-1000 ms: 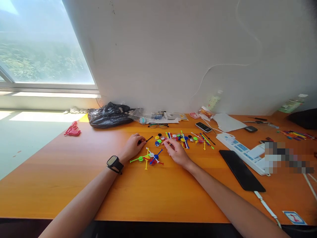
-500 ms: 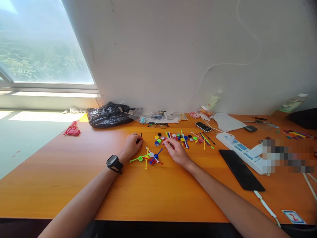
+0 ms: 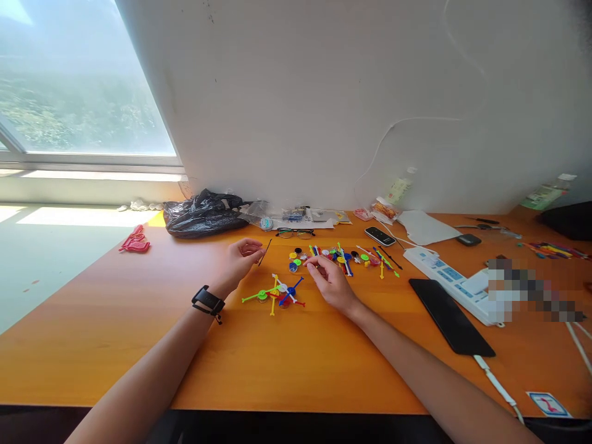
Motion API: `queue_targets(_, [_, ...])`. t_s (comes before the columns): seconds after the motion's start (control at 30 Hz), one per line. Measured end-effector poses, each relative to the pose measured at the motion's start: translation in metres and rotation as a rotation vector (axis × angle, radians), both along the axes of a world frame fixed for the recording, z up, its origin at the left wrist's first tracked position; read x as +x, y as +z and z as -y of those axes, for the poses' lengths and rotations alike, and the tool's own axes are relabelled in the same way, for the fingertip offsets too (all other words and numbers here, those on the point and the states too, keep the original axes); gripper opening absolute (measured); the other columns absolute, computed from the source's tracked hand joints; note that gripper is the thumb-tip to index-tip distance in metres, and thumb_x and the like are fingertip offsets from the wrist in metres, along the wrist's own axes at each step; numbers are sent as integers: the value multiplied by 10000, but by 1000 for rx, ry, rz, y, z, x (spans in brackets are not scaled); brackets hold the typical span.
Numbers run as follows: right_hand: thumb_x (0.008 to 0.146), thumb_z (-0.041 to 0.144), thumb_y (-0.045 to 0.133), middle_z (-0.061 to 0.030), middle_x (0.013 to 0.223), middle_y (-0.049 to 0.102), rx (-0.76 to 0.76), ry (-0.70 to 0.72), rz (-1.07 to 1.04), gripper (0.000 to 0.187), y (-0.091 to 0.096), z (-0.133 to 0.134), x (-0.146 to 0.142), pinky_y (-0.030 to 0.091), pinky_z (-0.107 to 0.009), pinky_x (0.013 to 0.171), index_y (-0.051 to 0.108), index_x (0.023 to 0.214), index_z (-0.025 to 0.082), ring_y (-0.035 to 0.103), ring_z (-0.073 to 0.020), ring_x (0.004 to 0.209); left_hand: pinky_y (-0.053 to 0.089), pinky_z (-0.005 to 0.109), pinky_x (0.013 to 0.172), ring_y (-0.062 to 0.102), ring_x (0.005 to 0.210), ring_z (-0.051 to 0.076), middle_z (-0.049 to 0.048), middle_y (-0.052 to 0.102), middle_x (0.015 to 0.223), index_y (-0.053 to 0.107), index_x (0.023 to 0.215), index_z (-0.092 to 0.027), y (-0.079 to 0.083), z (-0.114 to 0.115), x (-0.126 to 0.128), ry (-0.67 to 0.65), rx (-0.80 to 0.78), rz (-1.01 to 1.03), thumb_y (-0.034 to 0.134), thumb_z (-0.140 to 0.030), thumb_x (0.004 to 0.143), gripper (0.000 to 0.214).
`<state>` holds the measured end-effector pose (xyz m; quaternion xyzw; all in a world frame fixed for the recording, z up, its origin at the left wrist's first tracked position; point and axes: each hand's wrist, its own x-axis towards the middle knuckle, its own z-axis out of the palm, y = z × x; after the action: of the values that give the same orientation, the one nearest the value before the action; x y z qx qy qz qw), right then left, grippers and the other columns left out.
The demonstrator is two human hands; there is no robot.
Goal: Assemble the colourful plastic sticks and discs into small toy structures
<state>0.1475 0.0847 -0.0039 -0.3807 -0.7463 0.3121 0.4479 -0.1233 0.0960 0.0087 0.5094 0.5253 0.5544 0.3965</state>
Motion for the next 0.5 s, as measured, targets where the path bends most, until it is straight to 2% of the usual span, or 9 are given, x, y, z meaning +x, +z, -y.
queue_targets(0.1, [1035, 420, 545, -53, 939, 668, 33, -16, -5, 253, 2, 4, 0, 466, -286, 624, 676, 1088, 210, 574, -167, 708, 529, 270, 737, 683, 771, 148, 26, 721, 832, 656, 909, -182, 12, 4, 1, -147, -114, 396, 932, -315, 665, 391])
queue_targets(0.17, [1036, 393, 547, -45, 937, 649, 68, -16, 3, 262, 4, 8, 0, 476, -280, 622, 657, 1199, 220, 574, -161, 702, 533, 246, 757, 688, 794, 132, 5, 703, 822, 639, 895, -183, 18, 7, 3, -245, -174, 516, 953, -272, 655, 405])
queue_targets(0.33, [1043, 318, 535, -47, 1066, 670, 167, 20, 81, 452, 9, 21, 0, 519, -286, 671, 520, 1495, 305, 590, -149, 709, 495, 212, 681, 643, 712, 99, -19, 664, 781, 612, 854, -176, 27, 21, 12, -518, -252, 497, 925, -224, 715, 346])
queue_targets(0.43, [1039, 277, 531, -48, 1126, 686, 216, 84, 143, 491, 11, 28, -1, 535, -304, 722, 497, 1525, 336, 597, -150, 718, 461, 221, 638, 617, 659, 96, -25, 653, 746, 597, 831, -176, 30, 29, 20, -618, -253, 441, 920, -227, 720, 346])
queue_targets(0.5, [1038, 263, 527, -52, 1090, 696, 238, 117, 178, 482, 11, 31, -2, 535, -313, 745, 508, 1516, 319, 615, -163, 746, 452, 221, 623, 617, 649, 98, -19, 668, 750, 599, 836, -177, 31, 32, 23, -660, -259, 413, 932, -231, 708, 360])
